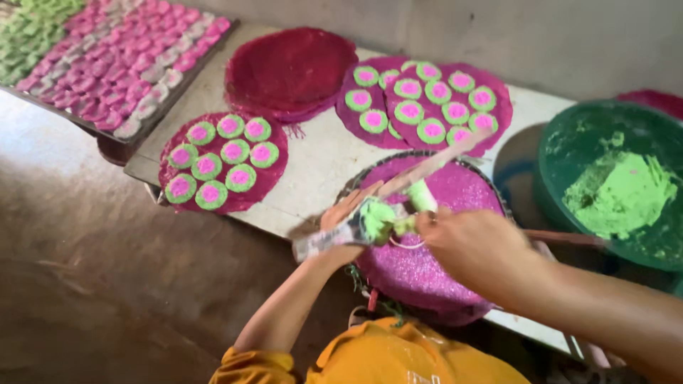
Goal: The person applies green dough to the center of pink circular patterns on a large round sheet using a specialized wooden tool. They scoop the dough from a green bowl and press it onto the sheet, eventually lifting the completed sheet from the table.
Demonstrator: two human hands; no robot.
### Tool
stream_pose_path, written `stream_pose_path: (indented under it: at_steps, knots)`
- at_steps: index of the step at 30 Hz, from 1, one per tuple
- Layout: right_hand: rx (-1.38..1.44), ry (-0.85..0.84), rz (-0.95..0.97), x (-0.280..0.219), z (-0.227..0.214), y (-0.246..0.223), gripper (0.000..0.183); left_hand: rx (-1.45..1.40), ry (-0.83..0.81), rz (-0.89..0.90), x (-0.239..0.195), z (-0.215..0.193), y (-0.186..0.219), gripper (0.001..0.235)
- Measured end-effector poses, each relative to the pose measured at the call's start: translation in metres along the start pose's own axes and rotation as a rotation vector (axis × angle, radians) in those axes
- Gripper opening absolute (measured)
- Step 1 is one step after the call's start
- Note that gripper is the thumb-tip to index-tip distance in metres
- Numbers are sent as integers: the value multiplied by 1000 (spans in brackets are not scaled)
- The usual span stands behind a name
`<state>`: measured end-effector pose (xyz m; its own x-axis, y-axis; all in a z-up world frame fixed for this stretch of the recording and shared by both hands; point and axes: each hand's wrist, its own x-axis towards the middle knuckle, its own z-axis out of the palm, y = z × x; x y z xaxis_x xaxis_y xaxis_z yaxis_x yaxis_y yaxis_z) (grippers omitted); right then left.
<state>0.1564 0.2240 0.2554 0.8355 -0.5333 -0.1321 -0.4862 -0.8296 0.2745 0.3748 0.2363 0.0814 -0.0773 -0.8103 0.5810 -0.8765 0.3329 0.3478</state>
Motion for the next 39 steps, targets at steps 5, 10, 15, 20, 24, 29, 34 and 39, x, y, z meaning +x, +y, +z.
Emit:
stream_pose_path:
  at_steps: [5,10,15,20,24,29,34,39]
  knots:
    - [-80,9,-66,32,76,-32,22,-53,-246,-193,5,17,13,65]
    - [233,-163,171,-3,55,6,23,-124,-605,-761,30,-20,9,43]
    - [687,398,312,-10,55,20,34,-158,230,-371,33,-20,-8,50]
    - [1232,135,627,39,131,-48,35,86,125,-300,37,10,-23,59]
    - [1431,219,548,10,168,-44,39,129,-125,-436,56,7,-28,77]
    - [1692,380,569,13,187,2,32,68,-190,-416,63,8,4,91]
    - [1289,500,595,27,213,-32,35,-110,44,-318,72,20,6,103]
    - [1363,605,336,-5,219,-18,33,-60,-129,-464,72,37,-3,100]
